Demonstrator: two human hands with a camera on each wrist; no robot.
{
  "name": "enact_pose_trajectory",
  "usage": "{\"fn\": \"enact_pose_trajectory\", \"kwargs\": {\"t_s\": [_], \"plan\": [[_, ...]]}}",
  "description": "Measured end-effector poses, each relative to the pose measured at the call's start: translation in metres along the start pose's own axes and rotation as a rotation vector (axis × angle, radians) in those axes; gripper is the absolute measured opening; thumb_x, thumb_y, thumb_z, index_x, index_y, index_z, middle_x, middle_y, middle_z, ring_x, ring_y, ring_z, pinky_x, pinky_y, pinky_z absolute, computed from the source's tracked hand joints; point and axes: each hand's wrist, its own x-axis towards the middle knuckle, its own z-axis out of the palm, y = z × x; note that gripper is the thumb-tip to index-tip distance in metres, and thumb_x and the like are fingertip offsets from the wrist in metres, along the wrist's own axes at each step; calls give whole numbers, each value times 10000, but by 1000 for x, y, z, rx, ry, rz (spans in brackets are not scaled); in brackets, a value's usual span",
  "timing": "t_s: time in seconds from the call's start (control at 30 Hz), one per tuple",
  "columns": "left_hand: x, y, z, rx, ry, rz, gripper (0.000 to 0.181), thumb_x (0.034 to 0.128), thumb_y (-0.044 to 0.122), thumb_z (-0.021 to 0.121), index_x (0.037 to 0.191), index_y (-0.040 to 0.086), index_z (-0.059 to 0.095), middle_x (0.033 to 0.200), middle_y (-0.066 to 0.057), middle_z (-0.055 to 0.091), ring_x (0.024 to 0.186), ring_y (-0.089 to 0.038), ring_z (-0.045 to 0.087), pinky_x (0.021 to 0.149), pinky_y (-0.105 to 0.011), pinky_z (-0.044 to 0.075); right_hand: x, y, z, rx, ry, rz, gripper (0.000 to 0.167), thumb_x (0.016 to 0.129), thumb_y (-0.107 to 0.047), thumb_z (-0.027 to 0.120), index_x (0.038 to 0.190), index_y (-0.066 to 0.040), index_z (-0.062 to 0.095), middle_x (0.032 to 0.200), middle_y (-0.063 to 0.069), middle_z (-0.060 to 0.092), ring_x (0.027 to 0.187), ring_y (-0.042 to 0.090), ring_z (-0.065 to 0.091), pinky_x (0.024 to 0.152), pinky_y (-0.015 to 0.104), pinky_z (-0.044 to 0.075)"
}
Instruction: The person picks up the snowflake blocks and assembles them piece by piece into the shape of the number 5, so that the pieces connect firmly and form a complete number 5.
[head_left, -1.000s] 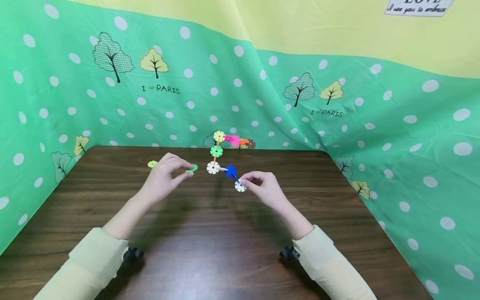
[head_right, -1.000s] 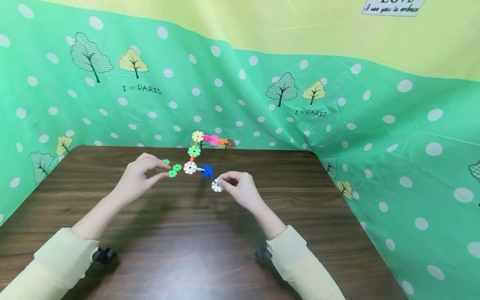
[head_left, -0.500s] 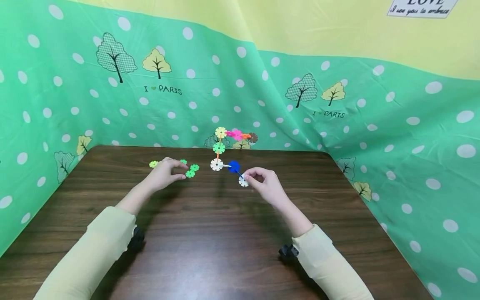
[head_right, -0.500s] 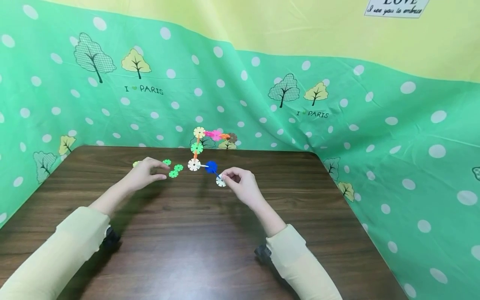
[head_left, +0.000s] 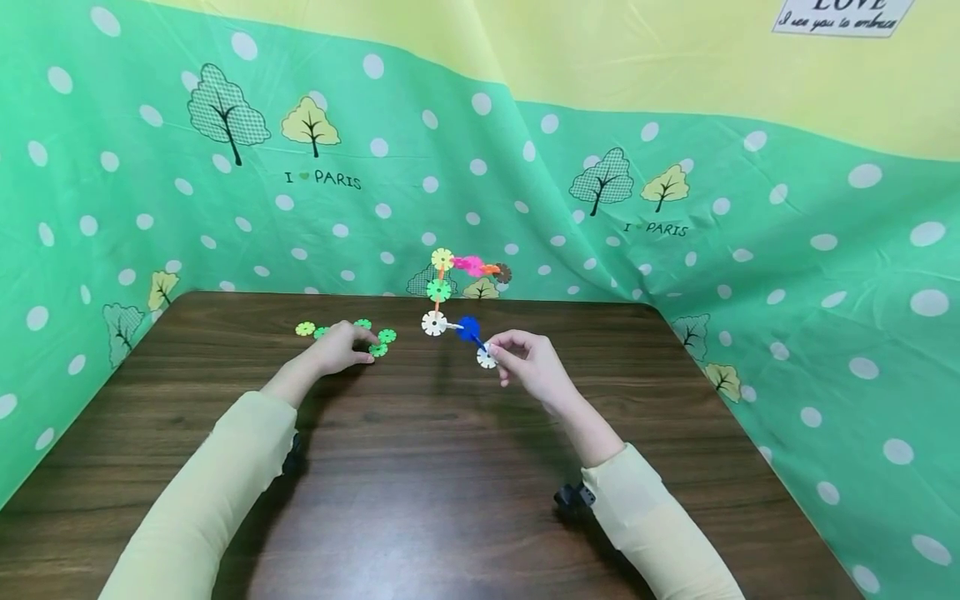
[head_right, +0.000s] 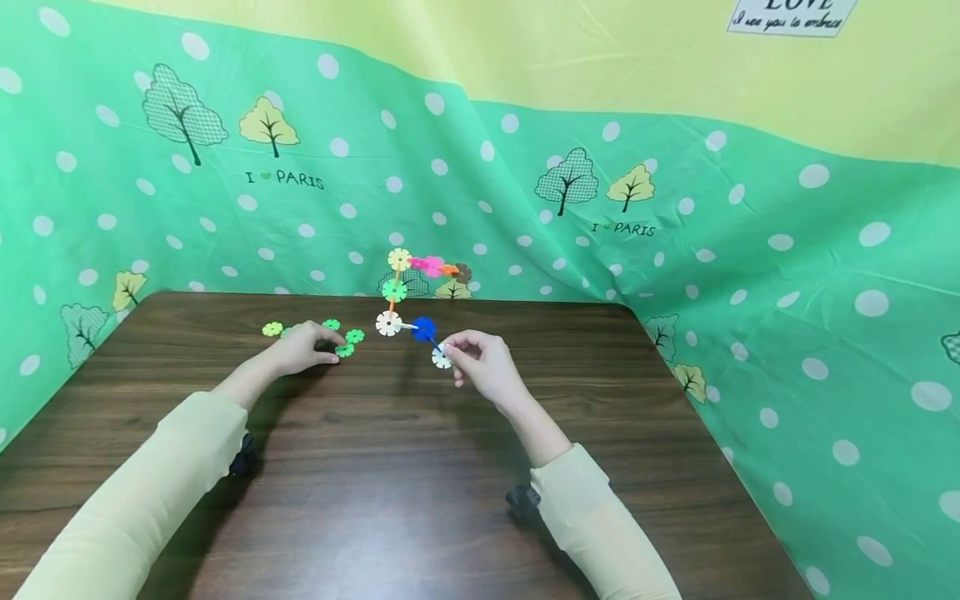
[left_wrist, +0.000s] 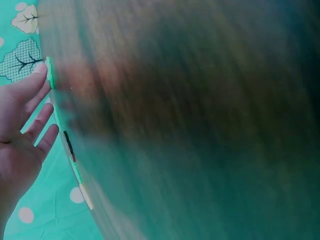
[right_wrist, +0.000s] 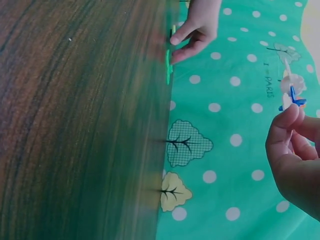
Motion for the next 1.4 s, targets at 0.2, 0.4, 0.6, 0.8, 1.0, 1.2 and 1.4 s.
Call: {"fn": "enact_pose_trajectory", "kwargs": {"t_s": [0.2,0.4,0.6,0.8,1.0,1.2,1.4], "plan": [[1,4,5,-24,14,-14,221,790,112,761,995,47,712,990,-84,708,1004,-282,624,879,-438,495,3,6,0,7,1,0,204,906,-115,633,1031,46,639,702,159,594,530,151,536,546,275,542],[0,11,6,-53,-16,-46,277,765,66,775,1021,22,679,907,-71,652,893,-240,592,810,-397,501,2,3,0,20,8,-21,193,892,-79,645,1036,49,634,767,95,621,547,136,552,597,409,563],[-8,18,8,-56,51,-33,153,829,102,723,975,69,694,859,-40,647,835,-195,591,749,-372,497,0,1,2,55,17,-3,195,886,-47,644,1048,60,627,802,118,615,556,116,551,543,265,541],[-15,38,6,-180,102,12,202,870,104,678,1060,36,680,713,-13,647,650,-177,605,573,-266,482,-1,-2,3,22,51,2,180,879,-69,660,1027,33,645,782,76,631,623,214,582,543,260,542],[-25,70,2,-391,118,5,237,899,83,637,1130,30,653,803,-159,681,723,-301,642,637,-359,558,-4,-5,4,10,76,-25,172,874,-71,668,1011,33,658,820,122,659,762,408,606,592,316,567],[-39,106,2,-575,149,-73,265,876,79,666,1120,-12,622,858,-193,673,735,-303,644,707,-393,563,-7,-10,8,61,67,-75,180,878,-49,656,1012,70,648,892,198,653,721,212,638,704,498,552],[-50,137,6,-758,150,-153,259,867,82,678,1085,-41,610,793,-102,673,707,-227,633,675,-273,559,-10,-15,12,65,68,-108,168,878,-51,656,997,67,650,880,201,653,718,180,640,685,449,566]]}}
